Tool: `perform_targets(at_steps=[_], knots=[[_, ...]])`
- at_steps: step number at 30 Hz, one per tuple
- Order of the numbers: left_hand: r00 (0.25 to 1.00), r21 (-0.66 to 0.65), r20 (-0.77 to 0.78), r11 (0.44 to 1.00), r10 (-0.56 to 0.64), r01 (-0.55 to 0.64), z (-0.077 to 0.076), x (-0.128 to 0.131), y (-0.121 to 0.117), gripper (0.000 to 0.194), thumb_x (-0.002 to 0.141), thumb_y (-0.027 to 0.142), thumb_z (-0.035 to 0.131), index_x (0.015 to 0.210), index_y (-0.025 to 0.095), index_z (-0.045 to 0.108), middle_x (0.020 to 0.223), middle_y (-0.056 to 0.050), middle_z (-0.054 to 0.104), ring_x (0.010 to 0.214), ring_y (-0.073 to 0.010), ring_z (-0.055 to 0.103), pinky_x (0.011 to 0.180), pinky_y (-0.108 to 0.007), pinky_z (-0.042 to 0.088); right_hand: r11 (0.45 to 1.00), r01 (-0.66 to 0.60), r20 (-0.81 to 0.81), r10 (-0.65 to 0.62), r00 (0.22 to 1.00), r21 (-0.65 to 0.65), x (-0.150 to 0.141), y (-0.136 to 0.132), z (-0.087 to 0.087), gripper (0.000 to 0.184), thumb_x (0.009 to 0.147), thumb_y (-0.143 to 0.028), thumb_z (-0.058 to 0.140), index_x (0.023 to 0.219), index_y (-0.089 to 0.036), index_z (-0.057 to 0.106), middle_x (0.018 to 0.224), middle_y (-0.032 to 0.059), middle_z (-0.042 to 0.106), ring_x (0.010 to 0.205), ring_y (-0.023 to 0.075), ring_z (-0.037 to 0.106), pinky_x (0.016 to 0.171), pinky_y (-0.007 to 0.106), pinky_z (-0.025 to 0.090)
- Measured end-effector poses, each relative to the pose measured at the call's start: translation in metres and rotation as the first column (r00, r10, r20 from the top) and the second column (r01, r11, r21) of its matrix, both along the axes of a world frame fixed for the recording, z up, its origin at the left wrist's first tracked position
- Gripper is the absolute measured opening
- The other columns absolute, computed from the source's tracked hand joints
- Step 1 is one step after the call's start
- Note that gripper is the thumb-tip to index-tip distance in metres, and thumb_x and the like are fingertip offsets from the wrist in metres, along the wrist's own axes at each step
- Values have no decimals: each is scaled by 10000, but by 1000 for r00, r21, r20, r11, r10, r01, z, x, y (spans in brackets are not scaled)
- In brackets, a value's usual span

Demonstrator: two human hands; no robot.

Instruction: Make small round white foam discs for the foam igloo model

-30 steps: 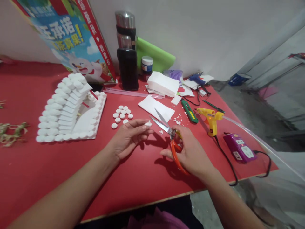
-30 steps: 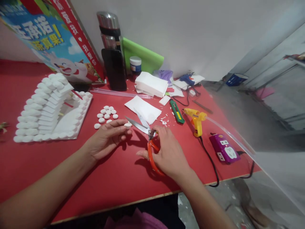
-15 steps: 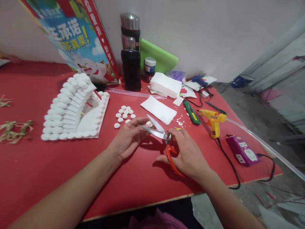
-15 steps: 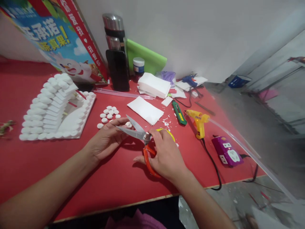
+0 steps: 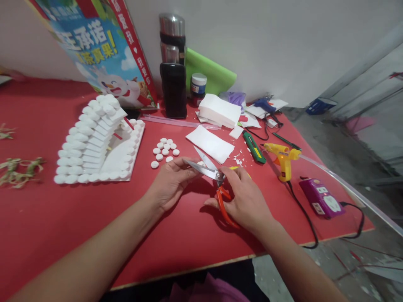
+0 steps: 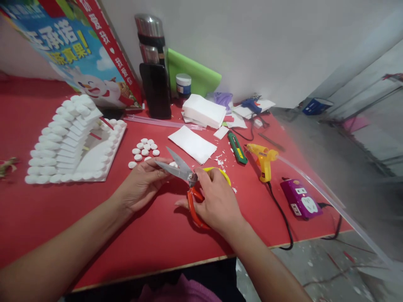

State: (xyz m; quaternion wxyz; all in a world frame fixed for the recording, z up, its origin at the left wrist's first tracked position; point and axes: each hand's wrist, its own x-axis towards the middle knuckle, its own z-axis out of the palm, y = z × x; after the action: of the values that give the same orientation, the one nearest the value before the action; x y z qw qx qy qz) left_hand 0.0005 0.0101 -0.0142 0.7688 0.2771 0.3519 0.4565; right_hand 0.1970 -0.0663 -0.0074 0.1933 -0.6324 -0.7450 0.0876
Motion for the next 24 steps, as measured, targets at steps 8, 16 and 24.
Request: perform_targets(at_steps=[8, 16, 24], knots=[[998, 69, -65, 998, 9, -4, 3, 1, -1, 294, 546, 183, 1010, 772, 136, 826, 780, -54, 796, 743, -163, 726, 824, -291, 610, 999, 7, 34, -8, 999, 32, 4, -2, -5, 540, 939, -555, 682, 1351, -208, 646, 982, 107, 615, 815, 263, 636, 660, 347, 505], [994, 106, -107, 994, 21, -10, 1, 1, -1, 279, 543, 190, 1003, 758, 160, 828, 802, -60, 808, 752, -185, 736, 829, -326, 612, 997, 6, 69, -12, 998, 79, 7, -5, -12, 521, 964, -593, 640, 1324, -218, 670, 989, 112, 660, 800, 251, 657, 661, 331, 503], [994, 85, -106, 996, 1, 8, -3, 1, 0, 267, 573, 168, 991, 778, 136, 823, 794, -65, 802, 734, -164, 733, 820, -300, 604, 992, -8, 59, 1, 998, 124, 6, -8, -14, 498, 1010, -568, 581, 1298, -170, 670, 991, 130, 701, 799, 258, 687, 673, 338, 516]])
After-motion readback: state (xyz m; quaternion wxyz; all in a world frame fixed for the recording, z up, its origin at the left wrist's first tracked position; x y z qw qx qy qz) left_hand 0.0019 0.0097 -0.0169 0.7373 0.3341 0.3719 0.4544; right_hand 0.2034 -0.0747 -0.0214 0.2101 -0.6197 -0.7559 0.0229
